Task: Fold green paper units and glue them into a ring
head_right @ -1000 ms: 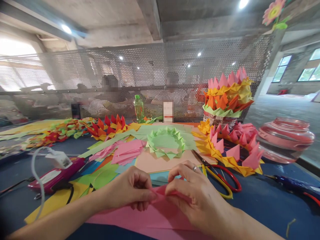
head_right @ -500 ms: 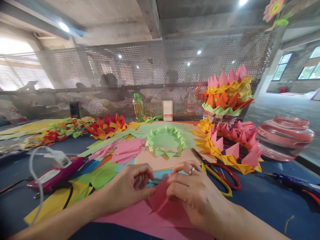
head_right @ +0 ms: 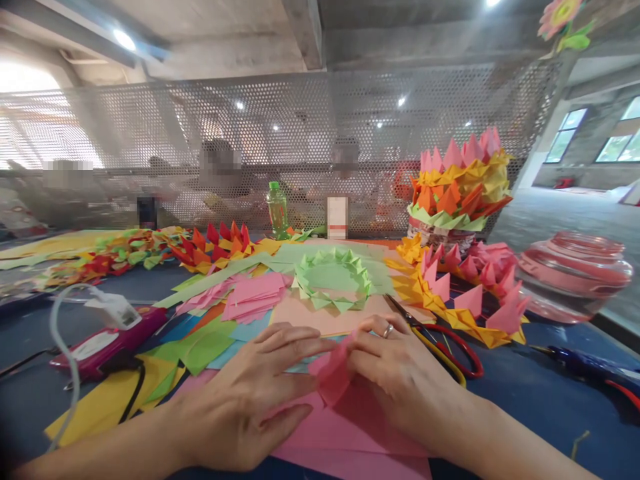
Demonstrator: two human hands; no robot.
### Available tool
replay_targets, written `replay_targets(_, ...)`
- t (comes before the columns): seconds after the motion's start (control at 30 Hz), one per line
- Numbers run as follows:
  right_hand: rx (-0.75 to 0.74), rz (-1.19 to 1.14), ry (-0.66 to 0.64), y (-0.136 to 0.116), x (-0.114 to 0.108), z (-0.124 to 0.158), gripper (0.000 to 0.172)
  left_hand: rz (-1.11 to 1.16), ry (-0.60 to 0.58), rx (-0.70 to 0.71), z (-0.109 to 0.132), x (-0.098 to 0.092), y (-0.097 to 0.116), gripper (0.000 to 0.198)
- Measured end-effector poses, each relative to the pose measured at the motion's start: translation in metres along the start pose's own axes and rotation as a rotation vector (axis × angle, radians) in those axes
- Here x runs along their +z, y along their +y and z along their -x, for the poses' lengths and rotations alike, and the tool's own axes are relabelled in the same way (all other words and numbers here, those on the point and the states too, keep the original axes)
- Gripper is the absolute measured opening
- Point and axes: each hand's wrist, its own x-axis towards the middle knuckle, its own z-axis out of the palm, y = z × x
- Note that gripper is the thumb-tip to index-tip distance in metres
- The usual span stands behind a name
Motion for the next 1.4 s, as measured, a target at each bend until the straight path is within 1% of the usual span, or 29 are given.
replay_targets(0.17, 0.009, 0.019, -0.052, 0.006, 0.002, 0.002, 0.032, -0.018, -0.056, 0.047, 0.001, 0.003, 0.001, 0.02)
replay_targets(0.27, 0.02, 0.047, -0.035, 0.009, 0.003, 0.002, 0.035, 0.013, -0.027, 0.019, 0.001, 0.006, 0.002, 0.019)
replay_targets(0.33, 0.045, 0.065, -0.019, 0.007, 0.003, 0.002, 0.033, 0.049, -0.009, 0.002, 0.001, 0.007, 0.001, 0.018)
replay_targets(0.4, 0.054, 0.073, -0.012, 0.004, 0.003, 0.001, 0.029, 0.083, -0.015, 0.001, 0.0, 0.007, 0.0, 0.016)
replay_targets(0.5, 0.009, 0.079, 0.001, -0.001, 0.005, 0.001, 0.024, 0.107, -0.008, 0.001, 0.0, 0.008, -0.001, 0.012)
replay_targets(0.6, -0.055, 0.049, 0.006, -0.001, 0.008, 0.002, 0.018, 0.112, 0.035, 0.007, 0.002, 0.01, -0.001, 0.013)
replay_targets(0.7, -0.057, -0.003, -0.005, -0.001, 0.01, 0.004, 0.019, 0.124, 0.06, 0.021, 0.003, 0.012, 0.001, 0.016)
replay_targets(0.8, -0.037, -0.076, -0.029, -0.004, 0.009, 0.005, 0.019, 0.144, 0.031, 0.036, 0.003, 0.011, 0.002, 0.019)
replay_targets(0.87, 0.006, -0.13, -0.049, -0.005, 0.009, 0.005, 0.017, 0.151, 0.009, 0.052, 0.002, 0.01, 0.003, 0.021)
replay_targets(0.9, 0.052, -0.163, -0.056, -0.005, 0.01, 0.005, 0.014, 0.153, 0.003, 0.058, 0.002, 0.009, 0.003, 0.021)
replay_targets(1.0, 0.243, -0.275, -0.049, -0.003, 0.014, 0.003, 0.009, 0.152, 0.012, 0.049, 0.002, 0.007, 0.003, 0.023)
replay_targets(1.1, 0.387, -0.284, -0.049, -0.002, 0.019, 0.002, 0.01, 0.14, 0.021, 0.038, 0.002, 0.008, 0.003, 0.023)
replay_targets(1.23, 0.464, -0.227, -0.05, -0.005, 0.022, 0.001, 0.016, 0.13, 0.004, 0.046, 0.002, 0.009, 0.003, 0.026)
replay_targets(1.4, 0.475, -0.184, -0.021, -0.008, 0.024, 0.002, 0.016, 0.085, 0.013, 0.036, 0.004, 0.009, 0.005, 0.027)
